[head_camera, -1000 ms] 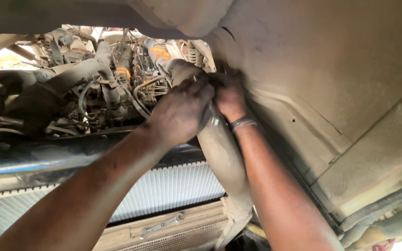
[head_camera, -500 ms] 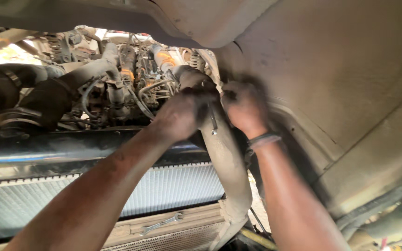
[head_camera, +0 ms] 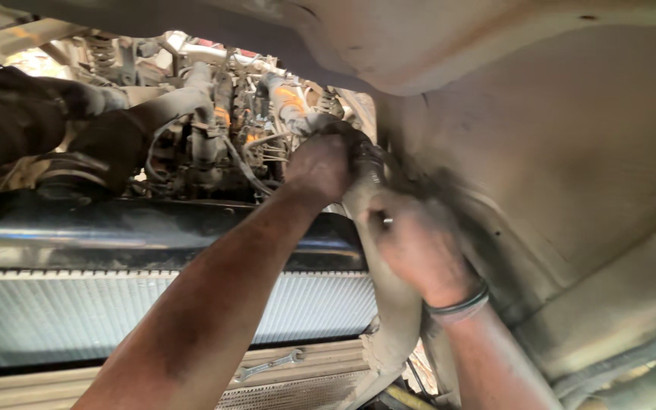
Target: The person uses a wrench to tighten a bolt on a pipe or hose connection under the hood of a vehicle. The hands repeatedly adjust the wrench and apply torque to secure the fitting near the engine block.
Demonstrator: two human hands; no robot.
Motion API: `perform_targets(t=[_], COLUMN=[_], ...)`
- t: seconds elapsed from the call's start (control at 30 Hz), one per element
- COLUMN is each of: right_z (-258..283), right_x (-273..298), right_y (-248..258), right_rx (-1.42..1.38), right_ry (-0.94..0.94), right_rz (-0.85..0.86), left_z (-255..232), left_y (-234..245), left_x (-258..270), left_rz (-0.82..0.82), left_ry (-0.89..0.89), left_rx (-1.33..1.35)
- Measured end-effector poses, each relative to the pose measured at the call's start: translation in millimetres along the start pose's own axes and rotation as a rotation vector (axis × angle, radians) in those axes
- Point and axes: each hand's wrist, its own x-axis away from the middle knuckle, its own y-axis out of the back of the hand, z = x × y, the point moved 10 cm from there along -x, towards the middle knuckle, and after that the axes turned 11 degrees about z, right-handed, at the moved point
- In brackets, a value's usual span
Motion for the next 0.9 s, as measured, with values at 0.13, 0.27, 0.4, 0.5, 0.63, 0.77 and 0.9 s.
perform_targets(t=[0.13,0.27,0.4,0.5,0.63,0.77,0.9], right_z=[-14.0,-5.4,-52.6,-52.3,-60.3,-79.0,-94.6], right_x=[2.6,3.4,1.9,-10.4,-31.5,-57.7,-64.5], right_y=[5.3,4.1,-3.0,18.3,40.4,50.5,49.8], right_rx=[-0.024,-0.111,-0.278,-0.224,-0.110,-0.107,-0.374], right_ry=[-0.047,0.154,-0.218,-0.034,0.214,0.214,0.139], right_rz=[-0.098,-0.032,-0.009,-0.275,-0.540,-0.553,-0.457], left_z=[-37.5,-42.6,-24.1,-18.2,-17.1,-8.1,-1.8], left_y=[-7.2,-24.5,-26.1,-16.5,-5.4,-7.2,-8.3], left_x=[-3.2,-7.7,-13.7,-20.2,-23.4,-24.9,-20.4], left_rz=[-0.010,0.070,0.145,0.134,0.066,0.032,-0.006], left_ry=[-0.295,-0.366,-0.197,-0.106,-0.113,-0.071,-0.107], left_rx=[-0.367,-0.581,-0.562,-0.381,-0.225,-0.075,0.070])
